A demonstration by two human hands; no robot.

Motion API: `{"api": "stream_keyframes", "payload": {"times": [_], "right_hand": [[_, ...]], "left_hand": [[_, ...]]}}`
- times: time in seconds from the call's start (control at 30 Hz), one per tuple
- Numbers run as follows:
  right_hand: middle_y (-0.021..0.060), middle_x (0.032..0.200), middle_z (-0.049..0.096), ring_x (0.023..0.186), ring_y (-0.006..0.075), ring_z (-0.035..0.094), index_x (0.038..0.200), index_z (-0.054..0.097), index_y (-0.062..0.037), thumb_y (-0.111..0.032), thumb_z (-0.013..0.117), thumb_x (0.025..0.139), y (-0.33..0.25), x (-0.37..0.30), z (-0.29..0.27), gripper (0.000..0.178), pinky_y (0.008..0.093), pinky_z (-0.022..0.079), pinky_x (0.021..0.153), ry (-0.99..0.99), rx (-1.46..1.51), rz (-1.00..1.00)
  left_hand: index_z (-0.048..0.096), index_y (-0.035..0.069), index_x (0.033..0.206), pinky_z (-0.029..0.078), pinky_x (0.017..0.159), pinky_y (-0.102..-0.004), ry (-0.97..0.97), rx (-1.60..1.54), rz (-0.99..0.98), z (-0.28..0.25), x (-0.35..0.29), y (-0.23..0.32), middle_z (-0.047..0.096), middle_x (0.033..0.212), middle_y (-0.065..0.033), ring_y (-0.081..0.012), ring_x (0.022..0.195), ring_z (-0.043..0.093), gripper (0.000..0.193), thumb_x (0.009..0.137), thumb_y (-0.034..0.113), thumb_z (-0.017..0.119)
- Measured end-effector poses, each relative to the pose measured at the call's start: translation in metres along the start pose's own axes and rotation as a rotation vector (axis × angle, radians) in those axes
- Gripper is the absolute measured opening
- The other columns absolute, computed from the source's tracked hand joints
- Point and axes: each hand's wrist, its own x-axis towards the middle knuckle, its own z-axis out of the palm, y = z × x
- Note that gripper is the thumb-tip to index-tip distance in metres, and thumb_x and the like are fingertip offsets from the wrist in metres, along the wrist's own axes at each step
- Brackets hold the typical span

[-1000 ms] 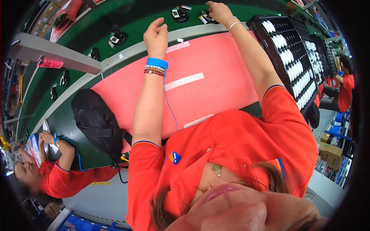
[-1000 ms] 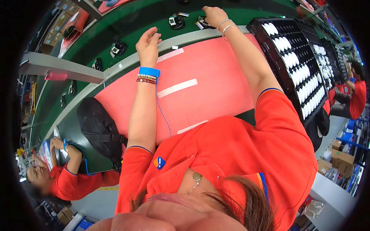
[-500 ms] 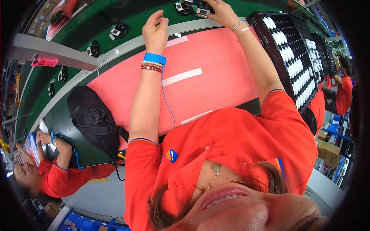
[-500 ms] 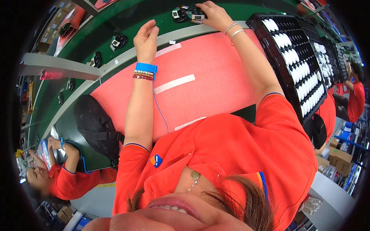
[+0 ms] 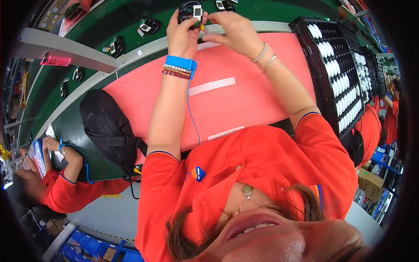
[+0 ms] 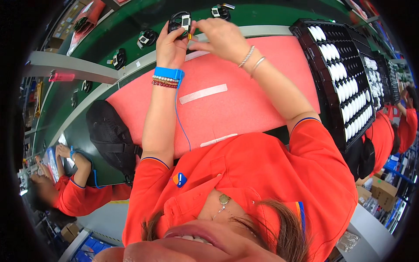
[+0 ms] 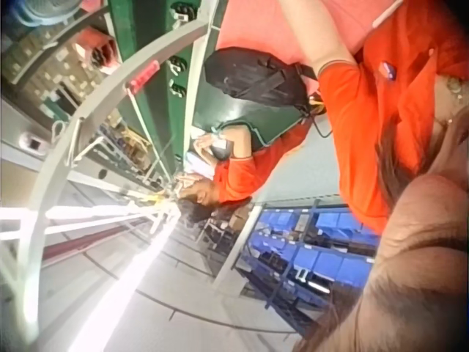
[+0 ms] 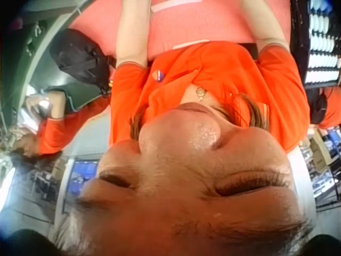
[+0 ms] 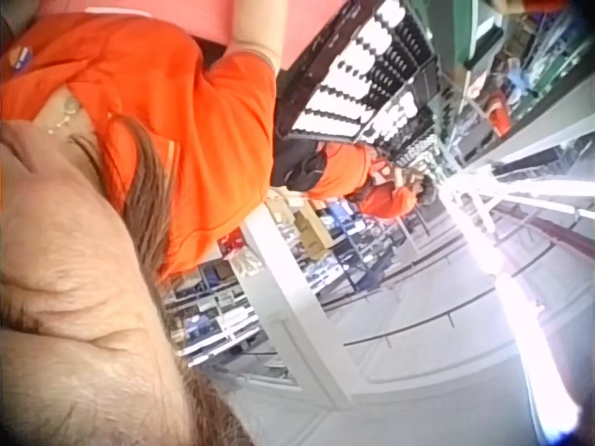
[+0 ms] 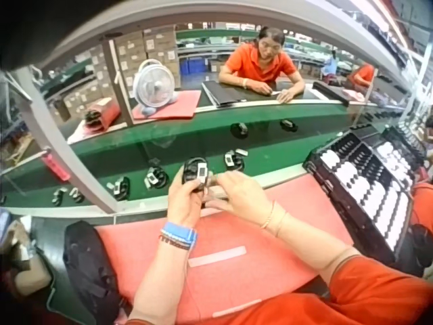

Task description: Assembling small electronic components by placing them into plastic housings on a production line.

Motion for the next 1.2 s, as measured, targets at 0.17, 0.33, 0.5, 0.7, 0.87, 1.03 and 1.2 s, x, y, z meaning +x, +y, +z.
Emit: {"api": "stream_keyframes", "payload": {"times": [0.17,0.33,0.5,0.7,0.87,1.03,1.2], "right_hand": [[0.0053,0.077,0.063,0.071,0.0204,0.062,0.096,0.060,-0.0058,-0.013,0.069,0.074,0.010,-0.006,0.023,0.025,0.0310,0.049,0.060,0.116,-0.014,-0.059],[0.0068,0.076,0.059,0.072,0.0246,0.059,0.092,0.062,-0.0060,-0.012,0.066,0.076,0.009,-0.006,0.014,0.017,0.0340,0.049,0.062,0.057,0.090,0.060],[0.0047,0.085,0.060,0.077,0.0216,0.058,0.104,0.063,-0.0077,-0.006,0.066,0.075,0.000,-0.008,0.006,0.029,0.0319,0.049,0.064,0.026,0.128,-0.214],[0.0121,0.102,0.059,0.088,0.0281,0.056,0.108,0.060,-0.0047,-0.001,0.062,0.071,0.009,-0.002,-0.002,0.038,0.0350,0.047,0.075,0.041,0.139,-0.149],[0.0105,0.095,0.061,0.083,0.0272,0.057,0.105,0.062,-0.0040,0.002,0.061,0.068,0.008,-0.001,0.000,0.037,0.0348,0.048,0.072,0.091,0.142,-0.176],[0.0090,0.095,0.061,0.082,0.0255,0.057,0.101,0.063,-0.0033,0.002,0.062,0.065,-0.003,0.002,-0.003,0.037,0.0327,0.049,0.071,0.003,0.052,-0.197],[0.0119,0.094,0.063,0.082,0.0272,0.059,0.102,0.062,-0.0023,-0.004,0.063,0.068,0.021,0.004,0.003,0.034,0.0341,0.050,0.072,-0.049,0.104,-0.297]], "left_hand": [[0.048,-0.007,0.109,0.051,0.085,-0.0385,0.037,-0.031,0.018,-0.004,0.001,-0.004,0.058,0.100,-0.0168,-0.0298,0.095,0.060,0.027,0.082,-0.008,0.048],[0.047,-0.004,0.120,0.054,0.052,-0.0256,0.130,0.357,0.236,0.002,0.000,-0.007,0.062,0.092,-0.0115,-0.0189,0.070,0.064,0.044,0.078,-0.005,0.061],[0.047,0.000,0.125,0.050,0.050,-0.0226,0.052,0.613,0.172,-0.012,0.002,0.008,0.063,0.085,-0.0096,-0.0132,0.064,0.061,0.048,0.079,-0.003,0.060],[0.043,-0.003,0.127,0.045,0.044,-0.0205,-0.138,0.501,-0.185,-0.010,0.003,0.026,0.062,0.075,-0.0107,-0.0116,0.049,0.056,0.045,0.082,0.000,0.050],[0.044,-0.003,0.126,0.047,0.048,-0.0206,-0.175,0.469,-0.246,-0.020,0.005,0.025,0.062,0.081,-0.0094,-0.0117,0.056,0.059,0.045,0.081,-0.003,0.051],[0.056,-0.005,0.113,0.043,0.043,-0.0210,-0.072,0.419,-0.194,-0.023,0.002,0.022,0.063,0.082,-0.0136,-0.0163,0.052,0.057,0.035,0.080,0.000,0.046],[0.059,-0.006,0.108,0.041,0.041,-0.0215,-0.011,0.457,-0.216,-0.012,0.001,0.026,0.063,0.078,-0.0133,-0.0168,0.047,0.055,0.033,0.079,0.000,0.045]]}}
